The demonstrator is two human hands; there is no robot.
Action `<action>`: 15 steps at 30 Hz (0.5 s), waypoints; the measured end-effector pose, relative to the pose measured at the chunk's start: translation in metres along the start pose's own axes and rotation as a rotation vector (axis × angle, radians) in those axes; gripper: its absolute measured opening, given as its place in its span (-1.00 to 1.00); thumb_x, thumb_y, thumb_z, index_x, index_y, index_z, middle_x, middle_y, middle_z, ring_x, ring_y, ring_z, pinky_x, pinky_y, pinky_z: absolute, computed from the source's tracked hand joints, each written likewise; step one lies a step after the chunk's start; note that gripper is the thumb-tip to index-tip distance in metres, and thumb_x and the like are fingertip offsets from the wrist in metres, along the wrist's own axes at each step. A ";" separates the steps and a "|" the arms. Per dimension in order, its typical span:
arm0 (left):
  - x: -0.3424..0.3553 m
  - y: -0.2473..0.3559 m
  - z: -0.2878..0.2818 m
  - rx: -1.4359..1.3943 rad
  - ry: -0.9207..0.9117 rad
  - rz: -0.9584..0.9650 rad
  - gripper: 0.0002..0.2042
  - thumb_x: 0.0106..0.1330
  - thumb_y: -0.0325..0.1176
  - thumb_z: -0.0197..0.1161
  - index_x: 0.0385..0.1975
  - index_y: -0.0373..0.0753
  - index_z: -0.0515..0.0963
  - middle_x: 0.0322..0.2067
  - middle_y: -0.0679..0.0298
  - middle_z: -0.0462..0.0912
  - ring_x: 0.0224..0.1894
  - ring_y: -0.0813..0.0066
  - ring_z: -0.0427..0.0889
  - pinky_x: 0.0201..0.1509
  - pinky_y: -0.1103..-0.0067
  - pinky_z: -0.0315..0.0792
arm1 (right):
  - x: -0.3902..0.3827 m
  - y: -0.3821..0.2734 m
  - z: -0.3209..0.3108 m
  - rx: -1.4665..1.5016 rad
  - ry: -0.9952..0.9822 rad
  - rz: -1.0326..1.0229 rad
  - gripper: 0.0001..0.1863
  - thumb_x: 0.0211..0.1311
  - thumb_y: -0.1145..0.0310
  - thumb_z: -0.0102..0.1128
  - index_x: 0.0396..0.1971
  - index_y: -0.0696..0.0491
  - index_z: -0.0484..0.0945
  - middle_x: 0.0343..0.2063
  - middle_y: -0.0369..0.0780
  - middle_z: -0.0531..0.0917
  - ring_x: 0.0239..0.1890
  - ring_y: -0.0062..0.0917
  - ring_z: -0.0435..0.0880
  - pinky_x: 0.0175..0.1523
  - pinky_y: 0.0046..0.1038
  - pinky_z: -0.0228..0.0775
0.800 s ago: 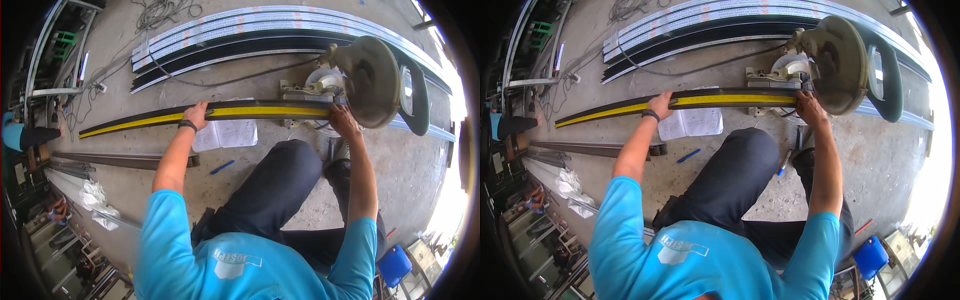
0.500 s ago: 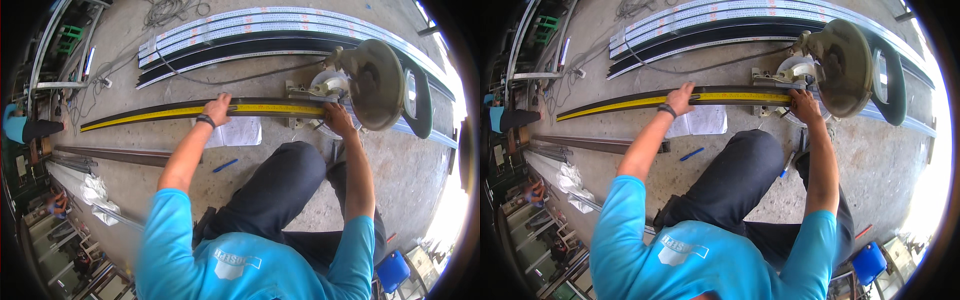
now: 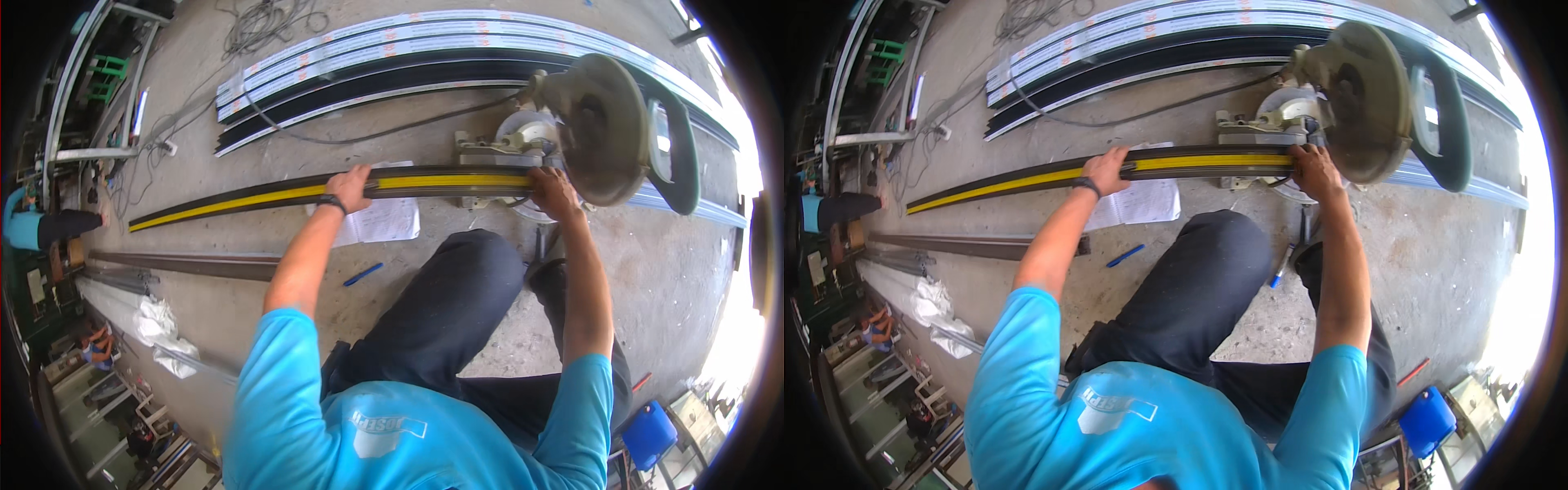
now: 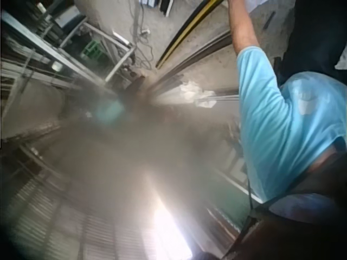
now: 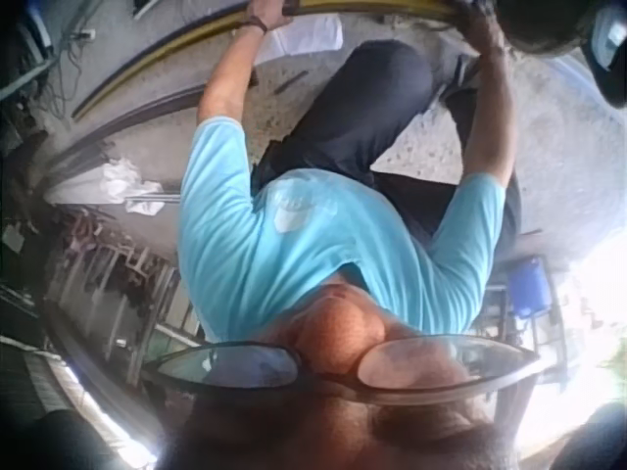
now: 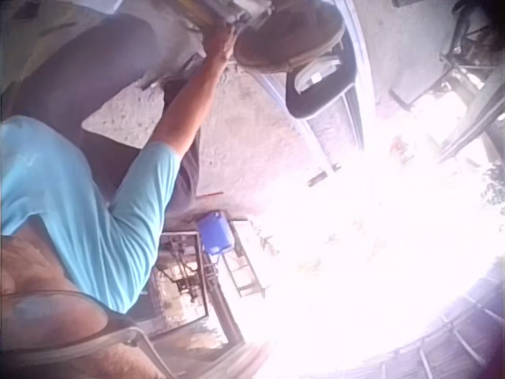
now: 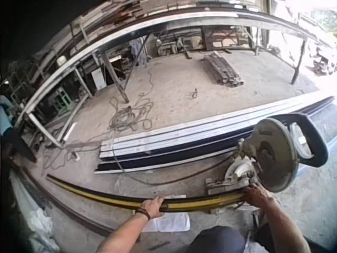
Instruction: Measuring an aluminum profile with a tape measure and marking it with a pen before cutting it using a miter saw.
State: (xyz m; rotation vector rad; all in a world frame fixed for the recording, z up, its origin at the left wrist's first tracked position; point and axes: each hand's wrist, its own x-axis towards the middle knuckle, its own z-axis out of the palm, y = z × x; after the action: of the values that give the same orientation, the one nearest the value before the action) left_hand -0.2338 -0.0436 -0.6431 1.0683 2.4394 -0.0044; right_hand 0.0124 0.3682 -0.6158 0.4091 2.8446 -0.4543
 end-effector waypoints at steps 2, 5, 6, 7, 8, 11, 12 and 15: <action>-0.009 -0.016 0.000 0.001 -0.025 -0.052 -0.21 -0.06 -0.24 0.49 0.26 -0.18 0.30 0.17 0.04 0.46 0.09 0.00 0.58 0.15 0.24 0.50 | 0.000 0.008 0.000 0.005 -0.018 0.031 -0.60 0.08 0.46 0.25 -0.02 -0.06 0.50 -0.13 -0.04 0.55 0.01 -0.09 0.55 0.06 -0.12 0.45; -0.019 -0.040 0.007 0.003 -0.014 -0.119 -0.22 -0.06 -0.37 0.44 0.28 -0.16 0.29 0.20 0.05 0.44 0.10 -0.02 0.57 0.16 0.23 0.50 | 0.003 0.016 0.001 0.090 -0.014 -0.012 -0.67 0.11 0.46 0.17 -0.07 -0.02 0.55 -0.22 -0.01 0.56 -0.11 -0.07 0.61 0.00 -0.13 0.49; -0.021 -0.046 0.010 0.014 -0.010 -0.151 -0.23 -0.05 -0.39 0.43 0.28 -0.16 0.30 0.20 0.06 0.44 0.10 -0.03 0.57 0.16 0.24 0.50 | 0.005 0.017 0.002 0.061 -0.027 -0.002 -0.68 0.14 0.42 0.16 -0.05 -0.03 0.57 -0.22 0.01 0.60 -0.12 -0.06 0.63 0.02 -0.13 0.50; -0.023 -0.052 0.014 0.024 0.035 -0.152 -0.24 -0.05 -0.41 0.42 0.27 -0.16 0.30 0.20 0.07 0.44 0.09 -0.03 0.58 0.15 0.23 0.51 | 0.008 0.017 0.004 0.084 -0.001 -0.028 -0.68 0.15 0.39 0.16 -0.06 -0.05 0.59 -0.23 0.01 0.63 -0.12 -0.06 0.64 0.03 -0.13 0.50; -0.025 -0.058 0.018 0.033 0.054 -0.161 -0.25 -0.04 -0.43 0.41 0.26 -0.16 0.30 0.20 0.07 0.44 0.09 -0.03 0.57 0.14 0.23 0.51 | 0.010 0.017 0.006 0.084 -0.005 -0.019 -0.69 0.15 0.36 0.16 -0.07 -0.06 0.61 -0.24 0.01 0.65 -0.12 -0.05 0.65 0.04 -0.13 0.50; -0.028 -0.067 0.029 0.082 0.091 -0.151 -0.27 0.00 -0.46 0.40 0.28 -0.18 0.31 0.25 0.05 0.42 0.20 0.02 0.51 0.25 0.28 0.44 | 0.021 0.015 0.016 -0.121 -0.049 -0.044 -0.72 0.07 0.22 0.20 -0.23 -0.03 0.69 -0.41 -0.06 0.71 -0.29 -0.13 0.73 -0.15 -0.09 0.56; -0.028 -0.068 0.031 0.054 0.089 -0.109 -0.25 0.01 -0.46 0.41 0.30 -0.19 0.30 0.25 0.04 0.42 0.25 0.04 0.47 0.29 0.30 0.41 | 0.024 0.017 0.020 -0.139 -0.005 -0.014 -0.73 0.05 0.22 0.21 -0.26 -0.04 0.70 -0.38 -0.08 0.72 -0.27 -0.17 0.74 -0.15 -0.08 0.56; -0.021 -0.063 0.036 -0.042 0.067 -0.183 -0.26 -0.02 -0.46 0.39 0.28 -0.24 0.29 0.25 -0.03 0.39 0.18 -0.08 0.49 0.23 0.25 0.44 | 0.033 0.022 0.027 -0.181 -0.144 0.079 -0.72 -0.03 0.19 0.22 -0.27 -0.11 0.70 -0.39 -0.12 0.70 -0.23 -0.19 0.71 -0.05 -0.14 0.54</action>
State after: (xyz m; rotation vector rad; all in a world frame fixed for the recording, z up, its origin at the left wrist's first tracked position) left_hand -0.2500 -0.1082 -0.6774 0.8363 2.5777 0.0232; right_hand -0.0063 0.3874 -0.6551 0.4336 2.6898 -0.2004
